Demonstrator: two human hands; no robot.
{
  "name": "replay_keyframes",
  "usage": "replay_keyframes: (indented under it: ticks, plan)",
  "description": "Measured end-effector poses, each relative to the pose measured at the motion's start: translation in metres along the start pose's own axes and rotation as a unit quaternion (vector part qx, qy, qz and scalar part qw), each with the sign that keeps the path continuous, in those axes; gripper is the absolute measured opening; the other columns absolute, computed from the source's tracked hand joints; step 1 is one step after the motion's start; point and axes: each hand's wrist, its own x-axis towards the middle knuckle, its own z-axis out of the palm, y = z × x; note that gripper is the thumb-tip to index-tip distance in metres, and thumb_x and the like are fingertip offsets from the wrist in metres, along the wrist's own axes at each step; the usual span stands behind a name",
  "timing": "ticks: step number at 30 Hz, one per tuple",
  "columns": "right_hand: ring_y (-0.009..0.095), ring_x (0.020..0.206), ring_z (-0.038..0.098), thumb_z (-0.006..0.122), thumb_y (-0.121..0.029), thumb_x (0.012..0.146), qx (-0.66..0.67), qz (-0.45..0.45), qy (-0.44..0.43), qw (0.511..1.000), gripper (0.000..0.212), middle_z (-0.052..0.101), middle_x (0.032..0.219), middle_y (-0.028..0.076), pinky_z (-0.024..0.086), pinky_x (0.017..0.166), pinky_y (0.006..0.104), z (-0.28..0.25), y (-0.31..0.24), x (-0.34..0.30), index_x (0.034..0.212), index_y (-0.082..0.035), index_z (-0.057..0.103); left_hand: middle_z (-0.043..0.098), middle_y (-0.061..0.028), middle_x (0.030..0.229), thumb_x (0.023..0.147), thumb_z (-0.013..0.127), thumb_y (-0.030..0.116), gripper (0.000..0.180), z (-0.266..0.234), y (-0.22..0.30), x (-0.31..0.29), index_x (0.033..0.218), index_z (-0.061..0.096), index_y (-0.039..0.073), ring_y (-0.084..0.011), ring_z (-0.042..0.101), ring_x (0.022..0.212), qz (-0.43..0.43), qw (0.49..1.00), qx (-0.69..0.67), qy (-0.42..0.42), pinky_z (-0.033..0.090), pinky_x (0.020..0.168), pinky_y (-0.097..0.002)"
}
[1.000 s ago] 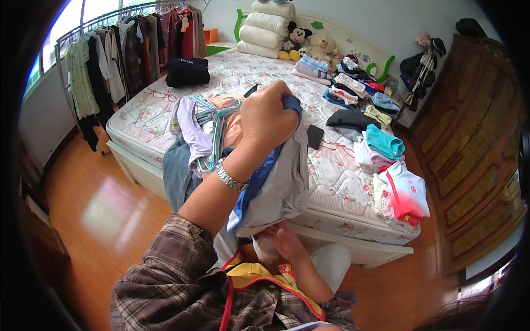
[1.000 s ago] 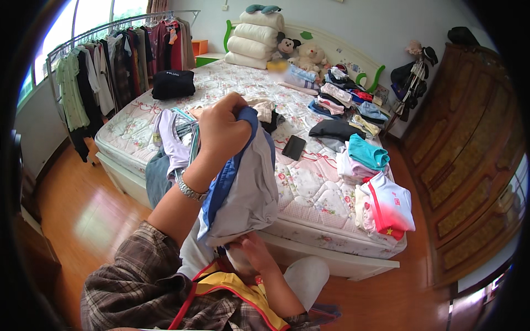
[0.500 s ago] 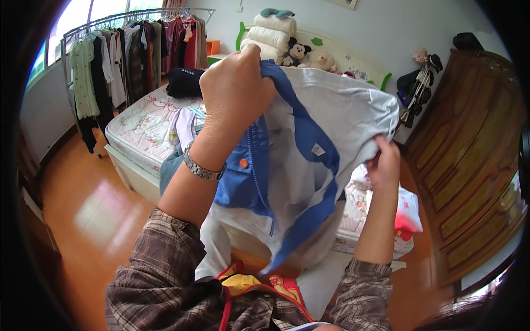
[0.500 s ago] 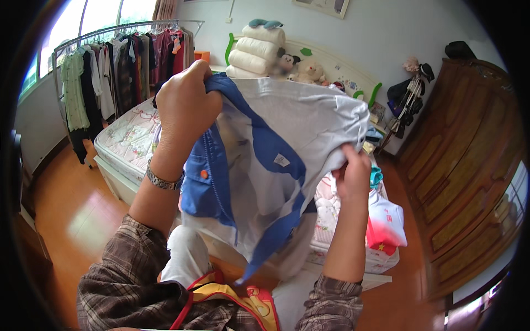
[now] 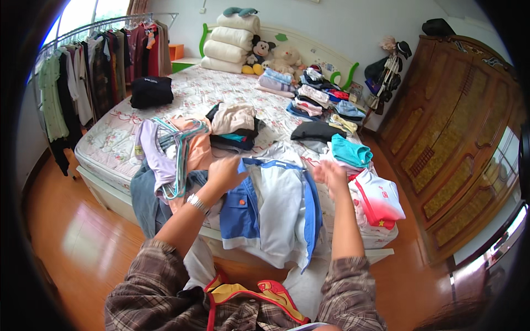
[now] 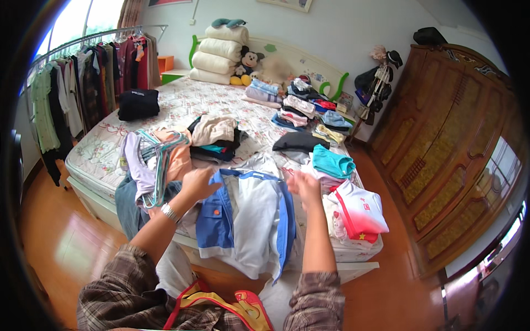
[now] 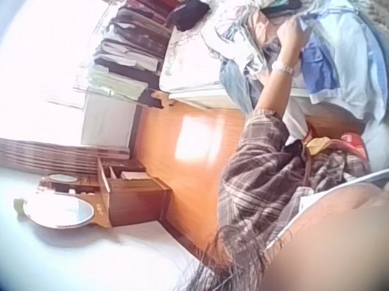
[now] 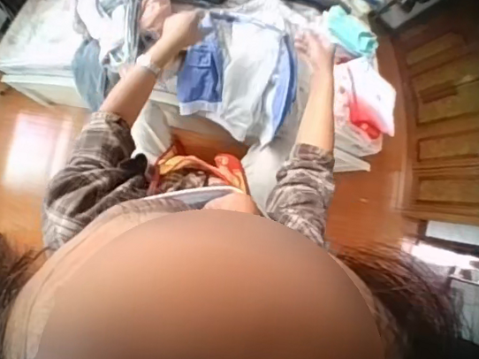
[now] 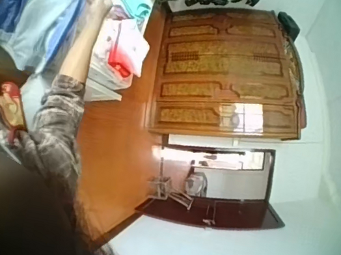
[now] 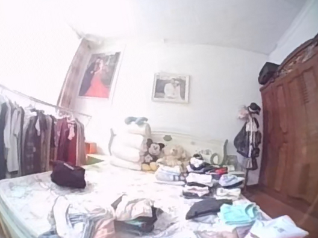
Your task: The person sits on the floor in front of a bed and folds various pieces of clothing, including a pink shirt, a teal top, and a blue jacket. They smooth out the fabric and fold each item into a neat stack on the bed.
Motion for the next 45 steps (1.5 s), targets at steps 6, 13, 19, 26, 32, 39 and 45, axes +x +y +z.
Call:
replay_keyframes:
  ticks: [6, 13, 19, 26, 32, 39, 45]
  plan:
    - [0.01, 0.063, 0.058, 0.06, -0.021, 0.09, -0.001, 0.051, 0.158, 0.986, 0.025, 0.064, 0.082, 0.005, 0.047, 0.055, 0.0215, -0.045, 0.076, -0.141, 0.102, 0.0, 0.061, 0.062, -0.0121, 0.063, 0.076, 0.067, 0.025, 0.021, 0.011, -0.003, -0.11, 0.086, 0.065, 0.006, -0.0296, 0.063, 0.063, -0.133, 0.966, -0.211, -0.069, 0.048, 0.057, -0.0384]
    - [0.009, 0.057, 0.051, 0.069, -0.024, 0.082, -0.191, -0.099, 0.215, 0.953, 0.034, 0.059, 0.069, 0.002, 0.042, 0.054, 0.0248, -0.013, 0.112, -0.159, 0.103, 0.001, 0.062, 0.062, -0.0124, 0.063, 0.077, 0.066, 0.015, 0.011, 0.016, 0.027, -0.142, 0.081, 0.065, 0.005, -0.0281, 0.062, 0.058, -0.062, 0.941, -0.323, -0.08, 0.046, 0.053, -0.0354]
    - [0.027, 0.056, 0.058, 0.069, -0.021, 0.077, -0.385, -0.061, 0.133, 0.911, 0.026, 0.058, 0.06, 0.012, 0.045, 0.055, 0.0381, 0.01, 0.091, -0.162, 0.097, -0.004, 0.067, 0.06, -0.0133, 0.06, 0.081, 0.065, 0.026, 0.026, 0.039, 0.068, -0.056, 0.082, 0.066, 0.001, -0.0223, 0.059, 0.054, 0.035, 0.906, -0.394, -0.151, 0.044, 0.052, -0.0331]
    - [0.034, 0.061, 0.061, 0.067, -0.016, 0.078, -0.382, -0.129, 0.035, 0.915, 0.024, 0.061, 0.064, 0.014, 0.047, 0.057, 0.043, 0.029, 0.089, -0.181, 0.098, -0.004, 0.064, 0.061, -0.0047, 0.064, 0.085, 0.064, 0.033, 0.033, 0.106, 0.119, 0.035, 0.089, 0.067, 0.001, -0.0117, 0.054, 0.054, -0.129, 0.853, -0.445, -0.24, 0.041, 0.051, -0.0266]
    - [0.008, 0.053, 0.052, 0.065, -0.015, 0.085, -0.134, 0.007, -0.028, 0.991, 0.023, 0.058, 0.065, -0.001, 0.042, 0.051, 0.0241, -0.004, 0.08, -0.156, 0.103, 0.0, 0.065, 0.064, -0.0064, 0.065, 0.079, 0.068, 0.028, 0.027, 0.133, 0.147, 0.07, 0.075, 0.069, 0.002, -0.013, 0.058, 0.055, -0.031, 0.893, -0.336, -0.297, 0.045, 0.052, -0.0288]
    - [0.015, 0.075, 0.06, 0.059, -0.032, 0.09, -0.222, -0.059, 0.138, 0.963, 0.037, 0.065, 0.081, 0.008, 0.048, 0.068, 0.0286, -0.065, 0.112, -0.019, 0.105, 0.001, 0.064, 0.065, -0.0139, 0.072, 0.076, 0.065, 0.025, 0.02, 0.103, 0.161, 0.041, 0.076, 0.066, 0.005, -0.0326, 0.063, 0.07, 0.201, 0.95, -0.172, -0.168, 0.049, 0.063, -0.0404]
    - [0.011, 0.086, 0.058, 0.062, -0.045, 0.085, 0.162, 0.147, -0.15, 0.964, 0.047, 0.063, 0.099, 0.004, 0.046, 0.076, 0.0264, -0.011, 0.079, -0.026, 0.104, -0.002, 0.063, 0.062, -0.0125, 0.069, 0.078, 0.065, 0.016, 0.012, 0.069, 0.147, 0.012, 0.075, 0.062, 0.004, -0.0323, 0.061, 0.065, 0.322, 0.916, -0.231, -0.061, 0.047, 0.056, -0.0379]
